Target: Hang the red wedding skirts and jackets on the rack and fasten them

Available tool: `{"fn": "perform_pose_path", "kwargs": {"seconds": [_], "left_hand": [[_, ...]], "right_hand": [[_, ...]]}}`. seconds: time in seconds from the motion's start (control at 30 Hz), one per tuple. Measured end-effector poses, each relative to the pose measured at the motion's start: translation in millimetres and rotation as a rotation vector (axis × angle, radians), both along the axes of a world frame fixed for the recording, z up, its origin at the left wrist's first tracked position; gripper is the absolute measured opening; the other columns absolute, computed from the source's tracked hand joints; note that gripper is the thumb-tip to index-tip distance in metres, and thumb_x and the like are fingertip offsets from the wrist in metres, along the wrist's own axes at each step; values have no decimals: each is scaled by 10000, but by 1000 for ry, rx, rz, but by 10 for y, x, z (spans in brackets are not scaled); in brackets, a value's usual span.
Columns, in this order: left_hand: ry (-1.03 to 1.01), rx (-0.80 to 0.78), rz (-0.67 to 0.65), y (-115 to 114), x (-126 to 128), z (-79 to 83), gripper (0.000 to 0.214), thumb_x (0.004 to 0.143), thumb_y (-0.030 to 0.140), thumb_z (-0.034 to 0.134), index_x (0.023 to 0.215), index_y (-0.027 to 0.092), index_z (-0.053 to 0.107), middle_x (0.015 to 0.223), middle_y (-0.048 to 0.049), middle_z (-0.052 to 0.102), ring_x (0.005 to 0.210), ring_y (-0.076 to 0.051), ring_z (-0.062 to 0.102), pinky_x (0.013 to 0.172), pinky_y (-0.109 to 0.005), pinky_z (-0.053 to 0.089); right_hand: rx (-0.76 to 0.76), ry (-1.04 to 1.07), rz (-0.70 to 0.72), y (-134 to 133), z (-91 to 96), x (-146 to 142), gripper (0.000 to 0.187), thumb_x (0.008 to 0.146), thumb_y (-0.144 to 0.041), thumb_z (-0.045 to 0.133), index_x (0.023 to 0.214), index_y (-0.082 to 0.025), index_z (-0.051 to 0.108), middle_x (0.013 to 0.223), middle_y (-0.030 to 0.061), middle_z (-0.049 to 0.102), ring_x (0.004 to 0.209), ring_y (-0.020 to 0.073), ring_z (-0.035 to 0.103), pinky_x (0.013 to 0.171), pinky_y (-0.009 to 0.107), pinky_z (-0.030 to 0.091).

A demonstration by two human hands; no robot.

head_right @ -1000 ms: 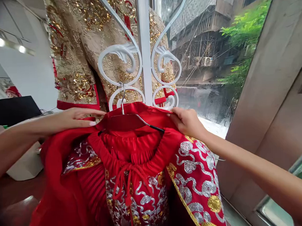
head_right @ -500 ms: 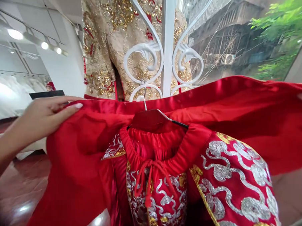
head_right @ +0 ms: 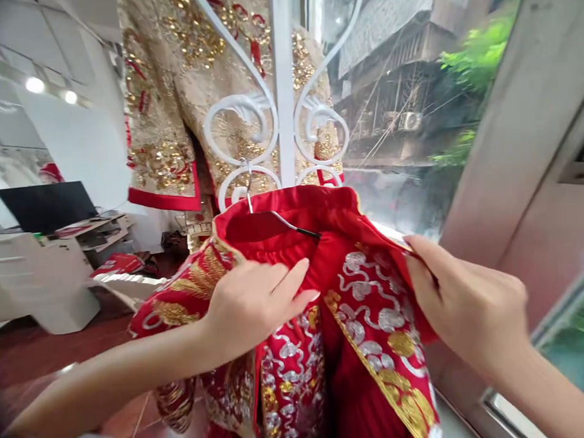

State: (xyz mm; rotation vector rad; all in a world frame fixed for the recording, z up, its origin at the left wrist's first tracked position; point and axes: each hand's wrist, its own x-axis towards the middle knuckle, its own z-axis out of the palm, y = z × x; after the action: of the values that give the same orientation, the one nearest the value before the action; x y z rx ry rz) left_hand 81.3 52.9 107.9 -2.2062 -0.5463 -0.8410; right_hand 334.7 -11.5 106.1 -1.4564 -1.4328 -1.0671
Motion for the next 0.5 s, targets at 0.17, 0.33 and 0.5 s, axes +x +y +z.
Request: {"fn": "perform_pose_path", "kwargs": {"seconds": [0.17, 0.33, 0.5], "left_hand": [[55, 11, -186, 387, 511, 211, 470, 834, 458, 534, 1184, 144, 538, 1105, -132, 575, 1047, -246, 513, 918, -397, 376], [120, -34, -39, 583, 605, 94, 407, 828, 397, 567, 1151, 151, 544, 985, -90, 601, 910, -228, 532, 792, -347, 407], [140, 8, 151, 702, 629, -22, 276, 850, 126, 461, 1091, 106, 595, 921, -150, 623, 881, -265, 548, 796, -391, 429]], "right_hand": [[-29, -48, 44, 237, 25, 67, 268, 867, -308, 459, 902, -190, 696, 529, 40, 625, 412, 120, 517, 448, 210, 342], [-75, 143, 81, 394, 127, 486, 303, 858, -304, 439, 937, -157, 692, 629, 53, 641, 491, 120, 510, 515, 221, 343], [-58, 120, 123, 323, 565, 358, 316, 877, -282, 407, 880, -145, 692, 579, 22, 549, 500, 87, 430, 549, 230, 329]]}}
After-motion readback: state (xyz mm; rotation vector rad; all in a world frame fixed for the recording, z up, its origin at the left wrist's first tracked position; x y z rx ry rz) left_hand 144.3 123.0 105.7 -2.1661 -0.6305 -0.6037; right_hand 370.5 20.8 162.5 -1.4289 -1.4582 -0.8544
